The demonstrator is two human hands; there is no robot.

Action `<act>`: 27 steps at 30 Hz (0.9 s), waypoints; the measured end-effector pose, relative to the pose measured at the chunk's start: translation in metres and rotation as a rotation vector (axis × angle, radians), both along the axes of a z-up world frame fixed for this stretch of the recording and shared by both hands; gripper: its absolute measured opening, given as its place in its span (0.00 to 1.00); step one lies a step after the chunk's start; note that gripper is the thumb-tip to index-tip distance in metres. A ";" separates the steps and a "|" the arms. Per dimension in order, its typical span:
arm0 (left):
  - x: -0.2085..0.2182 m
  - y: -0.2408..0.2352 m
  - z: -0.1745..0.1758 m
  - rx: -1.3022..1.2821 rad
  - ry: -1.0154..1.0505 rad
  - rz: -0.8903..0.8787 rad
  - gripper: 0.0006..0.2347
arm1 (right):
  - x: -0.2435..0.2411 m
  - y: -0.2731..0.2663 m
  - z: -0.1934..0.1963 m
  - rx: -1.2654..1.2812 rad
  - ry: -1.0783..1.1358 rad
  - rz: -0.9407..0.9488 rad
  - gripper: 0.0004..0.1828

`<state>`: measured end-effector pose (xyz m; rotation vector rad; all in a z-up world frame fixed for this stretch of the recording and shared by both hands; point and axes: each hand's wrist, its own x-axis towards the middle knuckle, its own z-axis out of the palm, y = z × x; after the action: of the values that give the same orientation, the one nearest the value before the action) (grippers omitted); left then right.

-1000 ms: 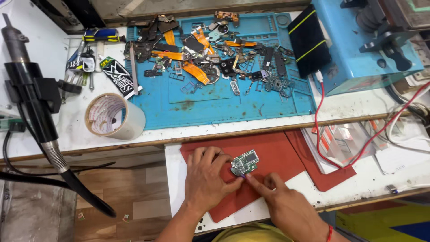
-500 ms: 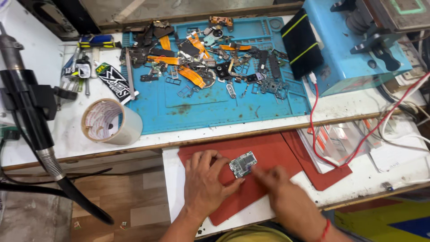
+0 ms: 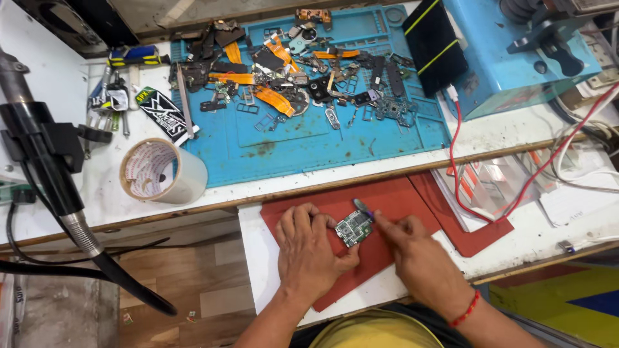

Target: The person works on a small green circuit board placed on a red mat. They use a purple pen-like tool to point at and manipulate components on the board. Later, they use a black heat gun to apply hot air to the circuit board while holding it steady with their other hand.

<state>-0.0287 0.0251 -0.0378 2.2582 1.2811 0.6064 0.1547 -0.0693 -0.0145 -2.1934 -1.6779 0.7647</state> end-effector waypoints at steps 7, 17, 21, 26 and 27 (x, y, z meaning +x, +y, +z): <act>-0.002 0.001 -0.002 0.055 -0.013 -0.003 0.22 | -0.001 0.002 0.004 0.016 0.040 0.072 0.33; -0.007 0.001 -0.001 0.048 -0.072 -0.018 0.20 | -0.002 -0.009 0.014 -0.071 -0.072 0.164 0.41; -0.012 0.002 -0.006 0.052 -0.133 -0.020 0.20 | -0.002 -0.006 0.009 -0.125 -0.123 0.117 0.44; -0.012 0.006 -0.004 0.049 -0.122 -0.047 0.22 | 0.009 0.006 0.013 -0.060 -0.206 0.066 0.44; -0.012 0.005 -0.007 0.065 -0.131 -0.052 0.21 | 0.008 0.003 0.013 -0.024 -0.192 0.147 0.42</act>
<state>-0.0406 0.0306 -0.0444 2.2558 1.1520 0.7736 0.1631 -0.0664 -0.0013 -2.2408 -1.9498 0.6281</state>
